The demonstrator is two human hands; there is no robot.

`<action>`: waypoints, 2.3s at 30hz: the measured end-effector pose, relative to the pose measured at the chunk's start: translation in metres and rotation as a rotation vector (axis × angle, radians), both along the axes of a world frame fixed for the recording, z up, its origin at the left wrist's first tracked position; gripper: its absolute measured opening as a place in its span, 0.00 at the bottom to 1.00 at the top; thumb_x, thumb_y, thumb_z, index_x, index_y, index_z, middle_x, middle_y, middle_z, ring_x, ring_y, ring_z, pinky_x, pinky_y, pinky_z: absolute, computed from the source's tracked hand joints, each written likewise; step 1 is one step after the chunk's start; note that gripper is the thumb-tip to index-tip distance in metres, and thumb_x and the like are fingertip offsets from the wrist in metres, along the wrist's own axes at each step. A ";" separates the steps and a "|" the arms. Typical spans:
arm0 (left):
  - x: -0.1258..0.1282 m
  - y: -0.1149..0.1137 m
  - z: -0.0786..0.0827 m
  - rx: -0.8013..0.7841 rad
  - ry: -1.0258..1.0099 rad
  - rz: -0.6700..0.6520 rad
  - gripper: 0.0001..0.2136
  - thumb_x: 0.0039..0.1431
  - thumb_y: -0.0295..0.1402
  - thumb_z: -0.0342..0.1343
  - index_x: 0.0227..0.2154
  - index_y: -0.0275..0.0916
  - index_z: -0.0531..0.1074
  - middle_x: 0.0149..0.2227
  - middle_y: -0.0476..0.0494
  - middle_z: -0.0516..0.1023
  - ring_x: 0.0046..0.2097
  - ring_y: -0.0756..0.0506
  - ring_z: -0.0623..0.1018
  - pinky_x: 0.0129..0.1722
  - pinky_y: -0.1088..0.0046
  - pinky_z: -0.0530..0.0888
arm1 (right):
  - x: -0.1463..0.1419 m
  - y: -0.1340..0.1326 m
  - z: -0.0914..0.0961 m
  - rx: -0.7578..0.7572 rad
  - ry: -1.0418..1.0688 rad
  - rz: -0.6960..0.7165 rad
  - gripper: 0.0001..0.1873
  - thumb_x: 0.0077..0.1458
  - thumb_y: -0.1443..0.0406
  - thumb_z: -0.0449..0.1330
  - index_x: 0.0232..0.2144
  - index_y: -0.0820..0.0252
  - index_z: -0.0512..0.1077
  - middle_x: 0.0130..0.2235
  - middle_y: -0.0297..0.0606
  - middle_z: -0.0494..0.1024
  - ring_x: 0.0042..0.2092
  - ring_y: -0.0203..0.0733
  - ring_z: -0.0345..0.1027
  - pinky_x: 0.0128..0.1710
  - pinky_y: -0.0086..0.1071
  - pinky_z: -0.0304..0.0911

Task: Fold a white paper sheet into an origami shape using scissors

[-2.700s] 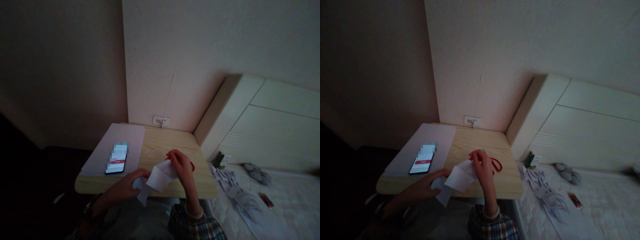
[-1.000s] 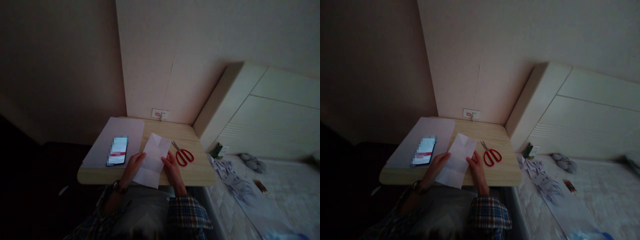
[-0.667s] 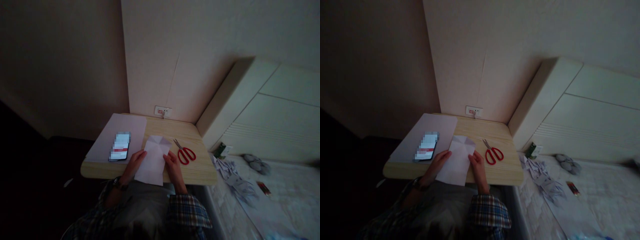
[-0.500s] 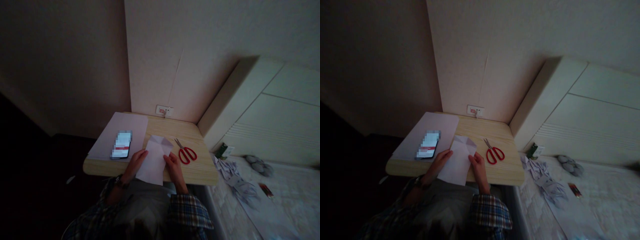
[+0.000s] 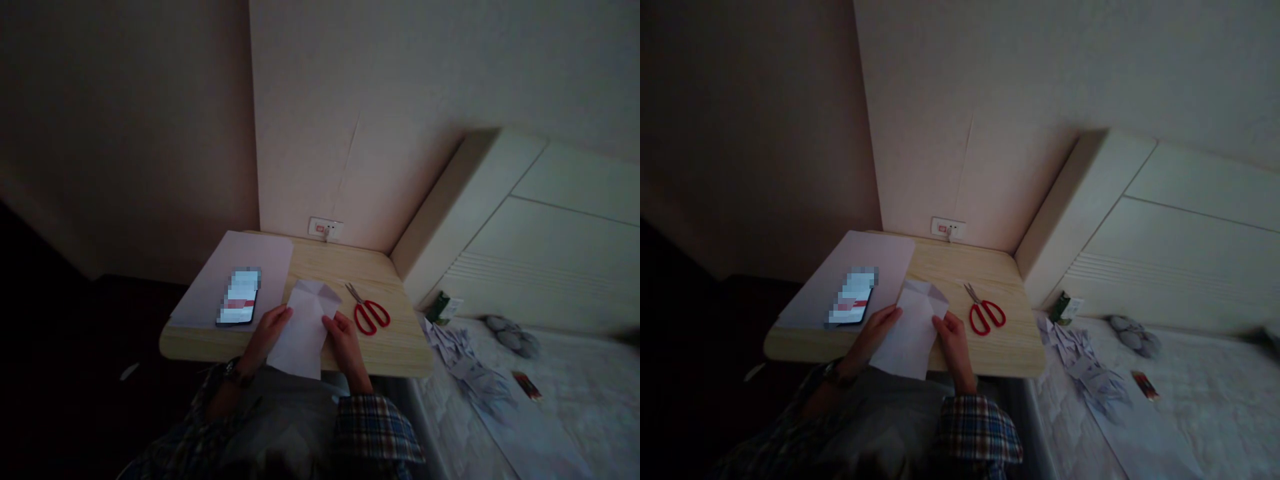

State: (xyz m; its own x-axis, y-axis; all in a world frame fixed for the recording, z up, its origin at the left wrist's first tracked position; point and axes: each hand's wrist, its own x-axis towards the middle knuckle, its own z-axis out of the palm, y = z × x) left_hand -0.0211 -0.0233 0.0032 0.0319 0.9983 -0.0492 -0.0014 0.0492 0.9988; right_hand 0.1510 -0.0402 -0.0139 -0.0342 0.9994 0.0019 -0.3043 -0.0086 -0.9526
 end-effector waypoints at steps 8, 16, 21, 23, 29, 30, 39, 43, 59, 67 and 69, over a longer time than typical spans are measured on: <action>0.001 -0.006 0.009 -0.048 -0.080 -0.093 0.18 0.44 0.46 0.61 0.31 0.34 0.76 0.28 0.44 0.80 0.32 0.42 0.78 0.28 0.71 0.71 | -0.001 0.000 0.004 -0.014 -0.038 -0.005 0.13 0.49 0.58 0.64 0.35 0.59 0.78 0.30 0.35 0.82 0.33 0.44 0.74 0.30 0.32 0.65; 0.000 -0.004 0.003 -0.071 -0.083 -0.093 0.19 0.43 0.44 0.63 0.33 0.33 0.76 0.30 0.41 0.82 0.34 0.40 0.78 0.28 0.71 0.71 | 0.000 0.000 0.004 -0.011 -0.054 0.000 0.14 0.49 0.58 0.63 0.37 0.60 0.78 0.33 0.37 0.82 0.33 0.44 0.74 0.32 0.32 0.66; -0.001 -0.003 0.000 -0.074 -0.061 -0.100 0.18 0.43 0.45 0.62 0.32 0.34 0.77 0.29 0.42 0.82 0.33 0.40 0.78 0.28 0.70 0.71 | 0.000 -0.001 0.005 -0.014 -0.048 -0.009 0.13 0.49 0.58 0.64 0.35 0.59 0.78 0.32 0.36 0.82 0.32 0.44 0.73 0.31 0.33 0.66; -0.001 -0.002 -0.002 -0.073 -0.058 -0.095 0.18 0.43 0.45 0.62 0.31 0.35 0.77 0.29 0.42 0.81 0.33 0.40 0.78 0.28 0.70 0.71 | -0.001 -0.001 0.006 -0.016 -0.055 -0.008 0.13 0.48 0.57 0.64 0.34 0.58 0.78 0.30 0.35 0.82 0.32 0.44 0.73 0.30 0.32 0.65; 0.000 -0.001 -0.004 -0.063 -0.081 -0.047 0.18 0.43 0.47 0.62 0.29 0.36 0.76 0.24 0.48 0.78 0.30 0.42 0.76 0.28 0.71 0.70 | -0.005 0.000 0.008 -0.006 -0.082 -0.026 0.12 0.49 0.57 0.63 0.33 0.58 0.78 0.30 0.35 0.81 0.31 0.43 0.72 0.29 0.31 0.64; 0.000 -0.002 -0.003 -0.061 -0.081 -0.037 0.17 0.43 0.47 0.62 0.27 0.36 0.76 0.23 0.49 0.76 0.29 0.44 0.75 0.27 0.72 0.69 | -0.005 0.000 0.008 -0.001 -0.083 -0.029 0.12 0.49 0.57 0.63 0.33 0.58 0.78 0.30 0.35 0.81 0.31 0.43 0.72 0.29 0.31 0.64; 0.000 -0.004 0.005 -0.072 -0.081 0.013 0.17 0.40 0.48 0.62 0.22 0.37 0.73 0.21 0.48 0.75 0.26 0.45 0.73 0.25 0.73 0.67 | -0.005 -0.001 0.001 0.014 -0.075 -0.067 0.13 0.51 0.57 0.62 0.36 0.59 0.77 0.31 0.35 0.81 0.30 0.42 0.71 0.29 0.31 0.63; -0.001 -0.003 0.004 -0.066 -0.085 0.045 0.15 0.40 0.45 0.63 0.23 0.37 0.74 0.24 0.48 0.77 0.29 0.45 0.74 0.27 0.73 0.68 | -0.005 -0.002 0.003 0.005 -0.081 -0.090 0.13 0.51 0.57 0.62 0.36 0.59 0.77 0.30 0.34 0.80 0.29 0.41 0.70 0.27 0.30 0.62; -0.001 -0.001 -0.003 -0.042 -0.096 0.122 0.17 0.36 0.46 0.64 0.25 0.37 0.76 0.25 0.45 0.81 0.30 0.43 0.79 0.29 0.71 0.73 | -0.006 -0.001 0.003 0.001 -0.066 -0.075 0.16 0.49 0.55 0.63 0.35 0.60 0.77 0.30 0.35 0.80 0.30 0.41 0.70 0.27 0.29 0.61; -0.002 -0.001 -0.003 -0.062 -0.116 0.097 0.20 0.36 0.44 0.65 0.32 0.37 0.73 0.25 0.45 0.81 0.28 0.43 0.79 0.26 0.72 0.72 | -0.003 -0.001 0.001 -0.019 -0.004 -0.077 0.15 0.49 0.56 0.64 0.36 0.60 0.78 0.32 0.36 0.81 0.30 0.41 0.71 0.28 0.30 0.62; -0.002 0.000 -0.002 -0.064 -0.118 0.097 0.18 0.35 0.44 0.65 0.29 0.38 0.72 0.24 0.47 0.80 0.27 0.44 0.78 0.26 0.73 0.71 | -0.003 -0.001 -0.002 -0.021 0.001 -0.079 0.15 0.49 0.56 0.63 0.37 0.60 0.78 0.32 0.37 0.81 0.30 0.41 0.71 0.29 0.30 0.62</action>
